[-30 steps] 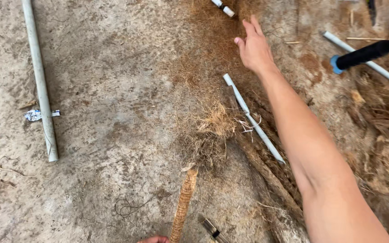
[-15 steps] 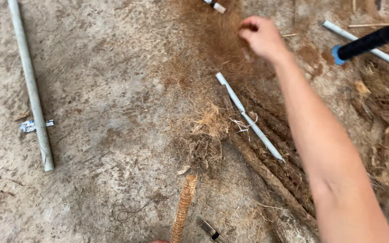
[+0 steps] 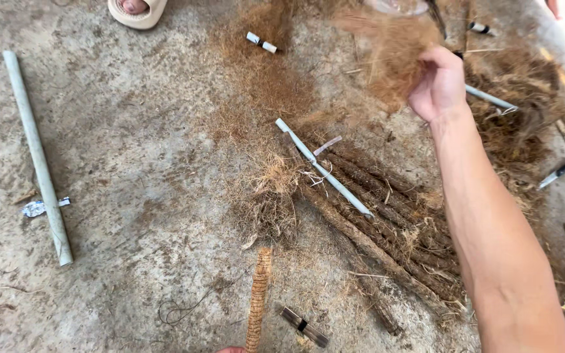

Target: The person wraps a metal rod with natural fiber rope, securing it with wire. They use a metal tool to tighten the wire and trim the excess rope ends.

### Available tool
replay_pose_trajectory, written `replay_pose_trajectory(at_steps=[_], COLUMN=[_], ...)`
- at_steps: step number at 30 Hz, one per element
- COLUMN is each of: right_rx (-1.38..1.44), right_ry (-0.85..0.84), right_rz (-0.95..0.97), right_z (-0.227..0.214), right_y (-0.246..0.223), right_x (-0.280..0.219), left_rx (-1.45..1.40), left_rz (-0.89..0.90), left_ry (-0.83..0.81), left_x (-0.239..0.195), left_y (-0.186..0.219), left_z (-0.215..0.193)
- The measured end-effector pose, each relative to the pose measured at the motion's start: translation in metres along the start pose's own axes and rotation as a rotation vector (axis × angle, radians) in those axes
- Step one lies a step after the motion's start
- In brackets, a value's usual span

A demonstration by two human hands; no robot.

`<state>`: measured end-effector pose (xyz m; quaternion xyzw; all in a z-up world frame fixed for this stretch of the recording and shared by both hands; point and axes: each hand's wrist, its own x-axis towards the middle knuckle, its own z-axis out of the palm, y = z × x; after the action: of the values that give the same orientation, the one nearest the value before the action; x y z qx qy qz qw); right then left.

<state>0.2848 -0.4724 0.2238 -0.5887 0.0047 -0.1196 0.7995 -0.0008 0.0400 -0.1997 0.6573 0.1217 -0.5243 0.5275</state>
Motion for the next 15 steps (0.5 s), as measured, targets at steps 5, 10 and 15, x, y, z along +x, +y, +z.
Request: replay_pose_trajectory(at_steps=[5,10,15], right_rx=[-0.224,-0.085,-0.616], right_ry=[0.252,0.262,0.141], right_rz=[-0.026,-0.062,0.259], right_z=[0.012,0.011,0.004], right_y=[-0.01,-0.021,0.012], right_x=[-0.039,-0.141,-0.251], left_rx=[0.024,-0.053,-0.135], left_rz=[0.094,0.242,0.254], left_ry=[-0.001,0.011,0.015], left_x=[-0.005,-0.066,-0.12], left_y=[0.009,0.003,0.038], left_z=[-0.009,-0.004,-0.014])
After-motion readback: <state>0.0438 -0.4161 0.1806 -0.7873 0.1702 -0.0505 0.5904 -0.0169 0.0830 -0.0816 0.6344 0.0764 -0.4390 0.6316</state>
